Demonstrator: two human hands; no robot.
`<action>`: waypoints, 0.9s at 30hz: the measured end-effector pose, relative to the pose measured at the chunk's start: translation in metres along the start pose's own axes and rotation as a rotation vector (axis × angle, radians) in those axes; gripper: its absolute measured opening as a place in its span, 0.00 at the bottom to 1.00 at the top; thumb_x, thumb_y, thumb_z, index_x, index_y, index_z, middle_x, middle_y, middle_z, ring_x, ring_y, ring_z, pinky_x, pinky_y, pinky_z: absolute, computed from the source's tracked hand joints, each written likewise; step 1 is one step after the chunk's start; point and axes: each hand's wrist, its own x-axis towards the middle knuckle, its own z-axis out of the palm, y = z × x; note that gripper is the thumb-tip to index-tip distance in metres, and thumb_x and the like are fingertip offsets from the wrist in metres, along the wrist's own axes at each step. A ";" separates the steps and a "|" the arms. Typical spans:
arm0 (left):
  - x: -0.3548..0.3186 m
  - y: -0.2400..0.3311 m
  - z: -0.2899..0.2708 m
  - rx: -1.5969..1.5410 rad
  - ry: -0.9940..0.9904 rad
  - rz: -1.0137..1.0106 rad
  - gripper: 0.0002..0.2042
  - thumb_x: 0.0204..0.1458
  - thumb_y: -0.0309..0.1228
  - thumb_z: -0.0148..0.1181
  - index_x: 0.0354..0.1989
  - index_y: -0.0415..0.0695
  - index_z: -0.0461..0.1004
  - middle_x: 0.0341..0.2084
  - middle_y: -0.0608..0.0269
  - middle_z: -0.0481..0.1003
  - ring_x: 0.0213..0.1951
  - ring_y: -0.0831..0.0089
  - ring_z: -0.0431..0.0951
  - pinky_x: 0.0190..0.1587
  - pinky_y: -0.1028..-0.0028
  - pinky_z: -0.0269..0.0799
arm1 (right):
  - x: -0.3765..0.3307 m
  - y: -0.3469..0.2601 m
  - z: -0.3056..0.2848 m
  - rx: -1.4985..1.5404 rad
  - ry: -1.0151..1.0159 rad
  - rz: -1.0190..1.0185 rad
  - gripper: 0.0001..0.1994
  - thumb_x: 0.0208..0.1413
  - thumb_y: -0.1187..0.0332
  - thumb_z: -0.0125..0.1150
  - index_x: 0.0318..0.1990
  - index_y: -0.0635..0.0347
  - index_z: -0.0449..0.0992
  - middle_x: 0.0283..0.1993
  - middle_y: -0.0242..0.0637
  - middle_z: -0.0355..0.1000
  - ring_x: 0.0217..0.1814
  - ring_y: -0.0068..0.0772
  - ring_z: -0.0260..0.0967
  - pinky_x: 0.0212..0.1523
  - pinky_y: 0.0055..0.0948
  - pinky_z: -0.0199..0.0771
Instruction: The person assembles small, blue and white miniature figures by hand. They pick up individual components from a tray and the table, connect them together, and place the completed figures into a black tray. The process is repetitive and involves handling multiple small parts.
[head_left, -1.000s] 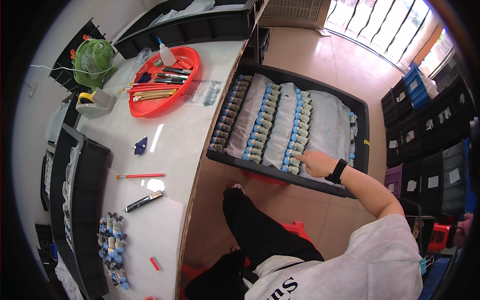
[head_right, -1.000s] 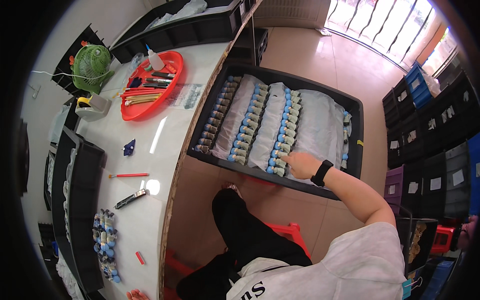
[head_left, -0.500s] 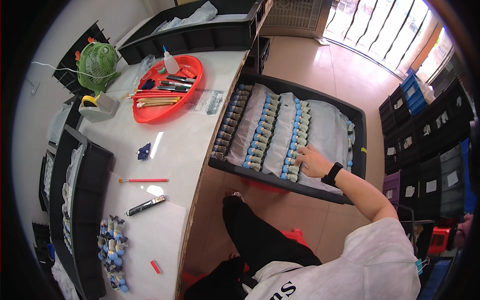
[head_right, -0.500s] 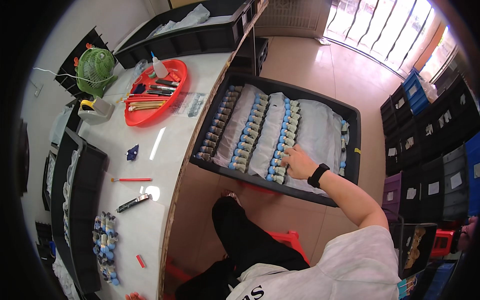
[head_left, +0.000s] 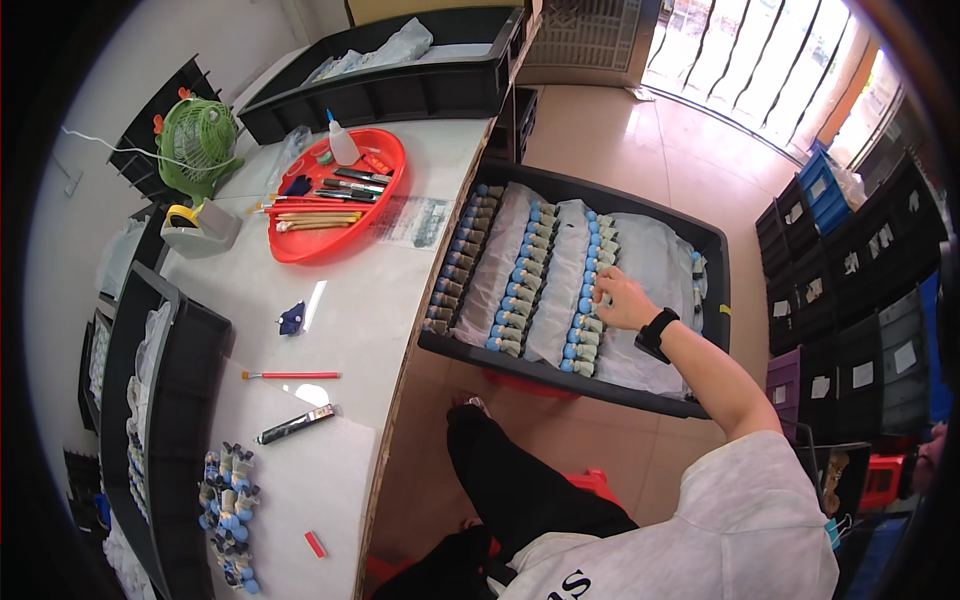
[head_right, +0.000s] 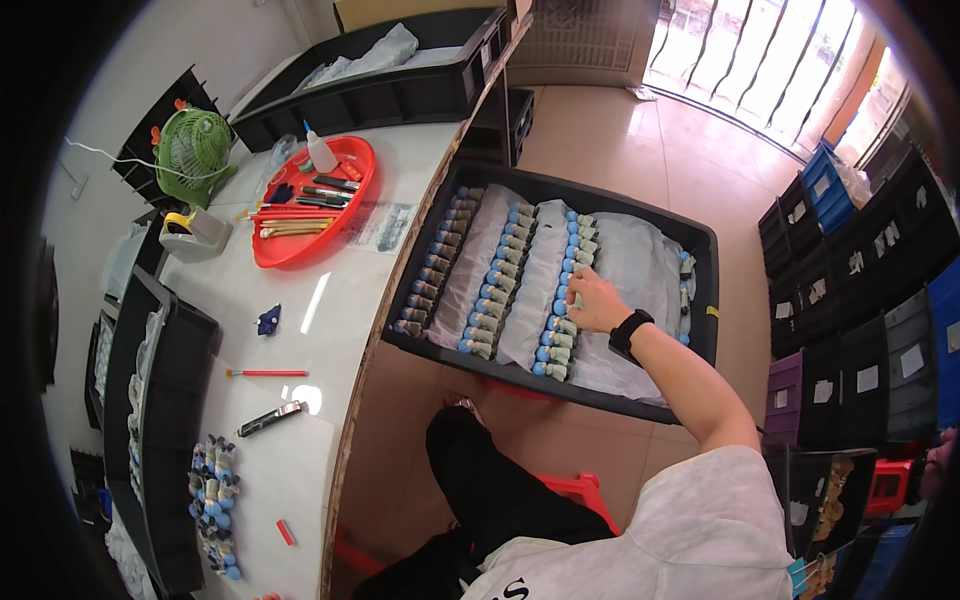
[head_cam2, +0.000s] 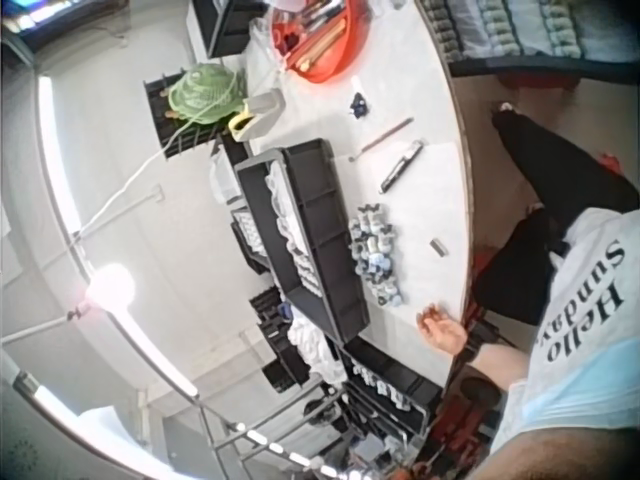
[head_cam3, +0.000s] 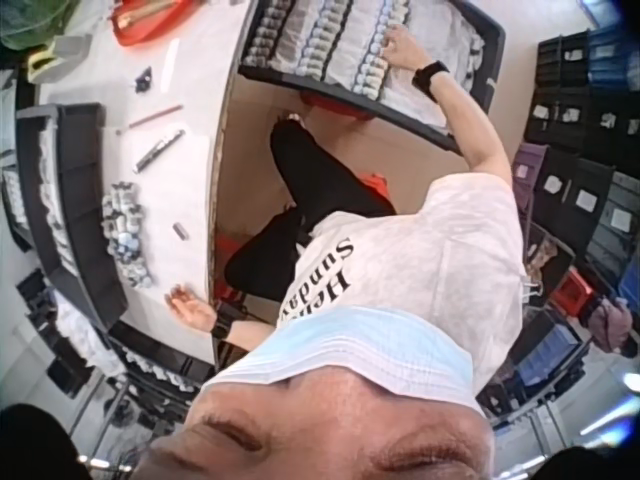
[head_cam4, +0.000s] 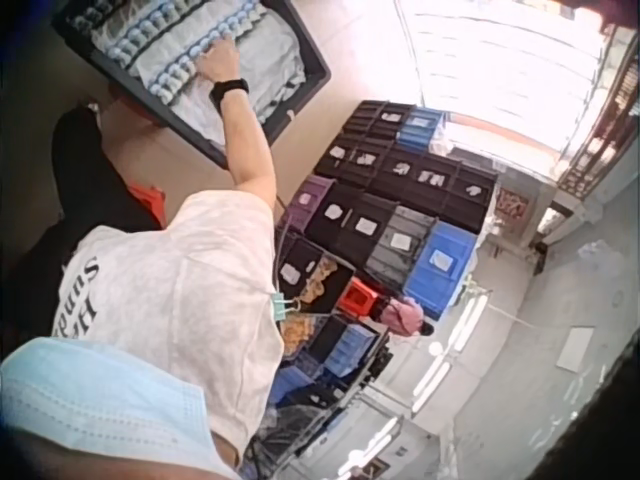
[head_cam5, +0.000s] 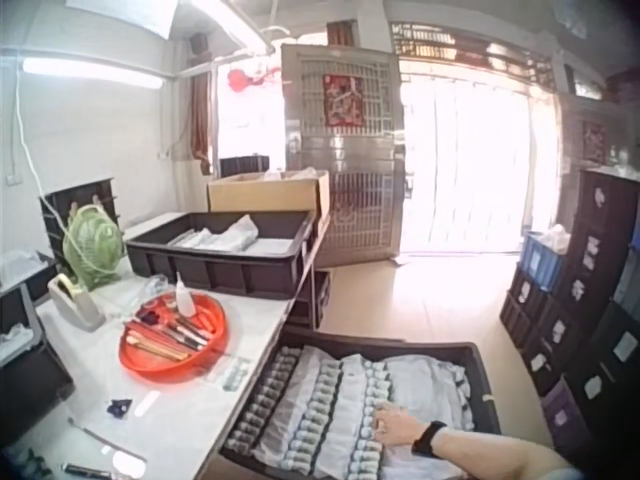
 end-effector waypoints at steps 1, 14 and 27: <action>0.000 0.000 0.000 0.000 -0.003 0.001 0.14 0.53 0.27 0.47 0.47 0.35 0.61 0.35 0.50 0.71 0.40 0.62 0.70 0.46 0.64 0.66 | 0.004 0.002 0.000 0.061 0.052 0.009 0.05 0.35 0.70 0.57 0.21 0.57 0.68 0.50 0.41 0.62 0.43 0.42 0.65 0.44 0.36 0.62; -0.003 0.003 0.006 0.003 0.039 -0.020 0.13 0.53 0.28 0.48 0.46 0.36 0.62 0.36 0.52 0.70 0.40 0.63 0.70 0.47 0.64 0.65 | 0.048 0.027 0.008 -0.441 0.244 -0.029 0.04 0.31 0.69 0.57 0.18 0.56 0.70 0.31 0.43 0.68 0.39 0.42 0.65 0.42 0.37 0.61; -0.001 0.003 0.008 0.037 0.038 -0.027 0.13 0.54 0.28 0.47 0.46 0.36 0.62 0.36 0.53 0.70 0.40 0.65 0.70 0.47 0.65 0.65 | 0.019 0.079 -0.022 0.085 0.335 0.479 0.17 0.38 0.69 0.56 0.39 0.64 0.69 0.41 0.48 0.68 0.48 0.45 0.65 0.48 0.32 0.64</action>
